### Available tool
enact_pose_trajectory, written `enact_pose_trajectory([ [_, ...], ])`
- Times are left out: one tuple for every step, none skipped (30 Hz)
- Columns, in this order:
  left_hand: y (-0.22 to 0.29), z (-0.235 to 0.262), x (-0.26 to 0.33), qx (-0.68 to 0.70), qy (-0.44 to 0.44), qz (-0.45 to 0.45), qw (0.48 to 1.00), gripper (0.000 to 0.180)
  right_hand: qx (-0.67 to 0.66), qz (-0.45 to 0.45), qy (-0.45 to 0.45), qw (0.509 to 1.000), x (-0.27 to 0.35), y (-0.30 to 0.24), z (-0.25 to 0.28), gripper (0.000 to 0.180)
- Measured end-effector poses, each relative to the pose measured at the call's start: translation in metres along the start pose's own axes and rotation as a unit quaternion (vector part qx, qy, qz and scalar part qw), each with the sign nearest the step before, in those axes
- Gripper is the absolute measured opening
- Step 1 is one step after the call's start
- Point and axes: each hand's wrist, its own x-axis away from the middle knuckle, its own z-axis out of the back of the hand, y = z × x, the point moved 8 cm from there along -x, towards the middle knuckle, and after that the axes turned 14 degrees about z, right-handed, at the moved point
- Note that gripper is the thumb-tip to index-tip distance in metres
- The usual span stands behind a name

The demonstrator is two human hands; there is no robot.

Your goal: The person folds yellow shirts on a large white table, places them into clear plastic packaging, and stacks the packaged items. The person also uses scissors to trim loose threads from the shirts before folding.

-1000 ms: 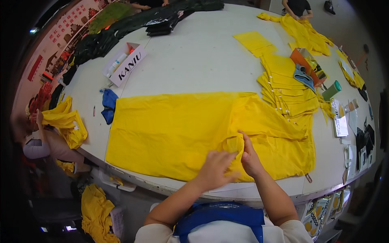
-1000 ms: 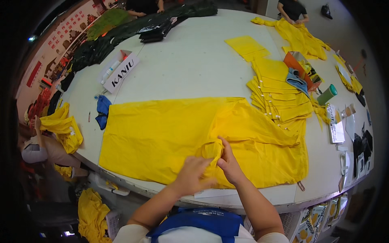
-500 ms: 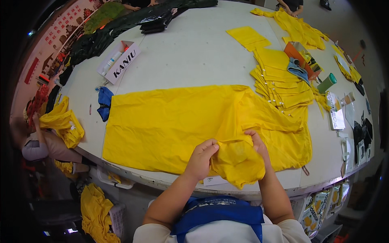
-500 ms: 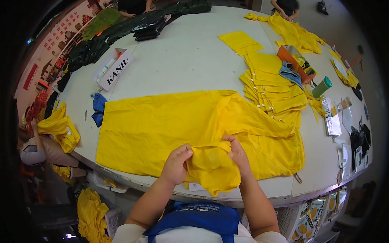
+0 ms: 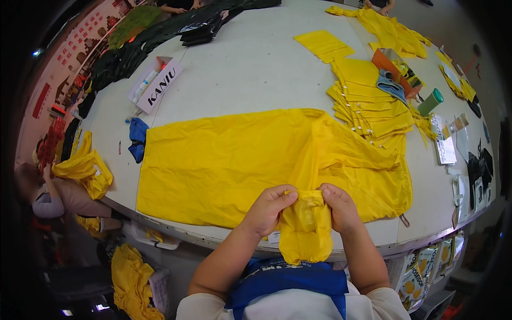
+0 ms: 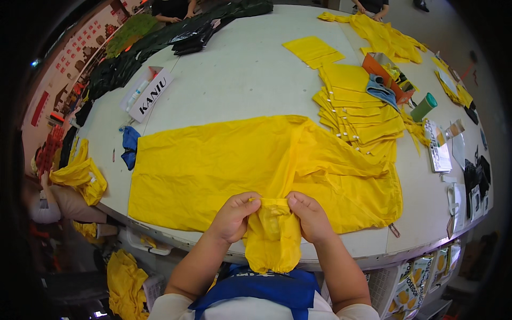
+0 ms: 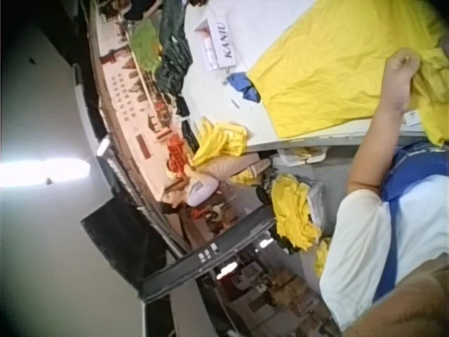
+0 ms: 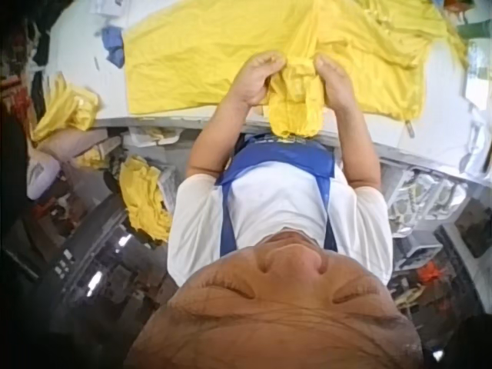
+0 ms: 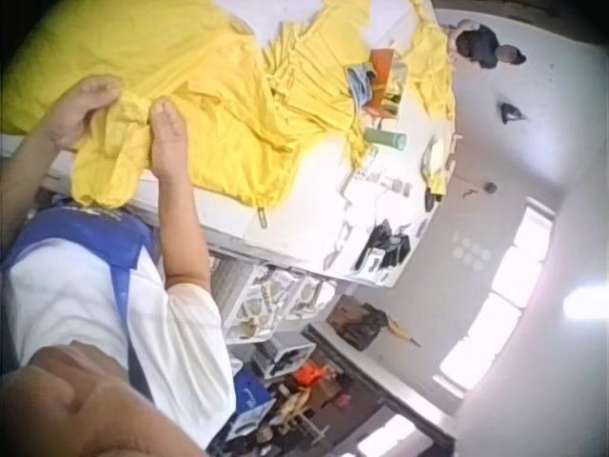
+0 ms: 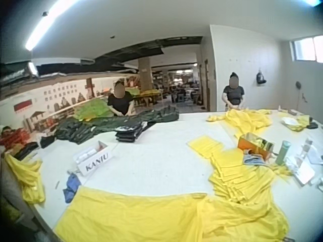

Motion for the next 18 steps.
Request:
enact_pose_trajectory([
  [-0.001, -0.002, 0.000, -0.006, 0.002, 0.007, 1.000, 0.015, 0.050, 0.006, -0.014, 0.999, 0.002, 0.002, 0.011, 0.019],
  [0.004, -0.001, 0.004, -0.065, 0.035, -0.015, 0.997, 0.014, 0.169, 0.076, 0.020, 0.982, 0.001, -0.013, 0.034, 0.023],
  [0.008, -0.002, 0.008, -0.124, 0.066, -0.036, 0.989, 0.014, 0.286, 0.144, 0.054, 0.946, 0.005, -0.034, 0.062, 0.028],
  [0.014, -0.005, 0.013, -0.182, 0.097, -0.059, 0.977, 0.014, 0.405, 0.167, 0.184, 0.880, 0.022, -0.050, 0.126, 0.035],
  [0.016, -0.008, 0.014, -0.200, 0.103, -0.056, 0.973, 0.014, 0.504, 0.200, 0.290, 0.789, 0.064, -0.053, 0.218, 0.040],
  [0.018, -0.012, 0.013, -0.218, 0.103, -0.051, 0.969, 0.014, 0.581, 0.202, 0.407, 0.675, 0.115, -0.054, 0.306, 0.048],
  [0.020, -0.010, 0.015, -0.232, 0.117, -0.050, 0.964, 0.016, 0.610, 0.121, 0.478, 0.620, 0.157, -0.062, 0.351, 0.052],
  [0.026, -0.017, 0.016, -0.283, 0.108, -0.083, 0.950, 0.016, 0.731, 0.057, 0.484, 0.477, 0.202, -0.066, 0.384, 0.056],
  [0.030, -0.022, 0.019, -0.332, 0.105, -0.116, 0.930, 0.017, 0.742, -0.003, 0.485, 0.463, 0.222, -0.055, 0.386, 0.052],
  [0.032, -0.028, 0.020, -0.381, 0.100, -0.148, 0.907, 0.018, 0.749, -0.064, 0.486, 0.446, 0.238, -0.052, 0.389, 0.050],
  [0.031, -0.028, 0.020, -0.380, 0.105, -0.150, 0.906, 0.020, 0.755, -0.085, 0.437, 0.481, 0.238, -0.052, 0.388, 0.045],
  [0.029, -0.029, 0.021, -0.382, 0.111, -0.151, 0.905, 0.022, 0.757, -0.107, 0.387, 0.516, 0.238, -0.049, 0.386, 0.040],
  [0.028, -0.029, 0.022, -0.384, 0.115, -0.151, 0.904, 0.024, 0.755, -0.129, 0.336, 0.549, 0.238, -0.041, 0.387, 0.035],
  [0.026, -0.031, 0.020, -0.394, 0.120, -0.145, 0.899, 0.025, 0.761, -0.133, 0.347, 0.532, 0.253, -0.039, 0.397, 0.032],
  [0.027, -0.033, 0.019, -0.405, 0.126, -0.139, 0.895, 0.026, 0.767, -0.135, 0.357, 0.516, 0.265, -0.037, 0.412, 0.028],
  [0.027, -0.036, 0.018, -0.416, 0.130, -0.133, 0.890, 0.028, 0.772, -0.138, 0.368, 0.499, 0.278, -0.034, 0.423, 0.025],
  [0.027, -0.037, 0.020, -0.426, 0.142, -0.122, 0.885, 0.028, 0.702, -0.112, 0.447, 0.543, 0.284, -0.039, 0.422, 0.023],
  [0.028, -0.036, 0.022, -0.432, 0.155, -0.113, 0.881, 0.027, 0.625, -0.083, 0.517, 0.579, 0.282, -0.051, 0.408, 0.022],
])
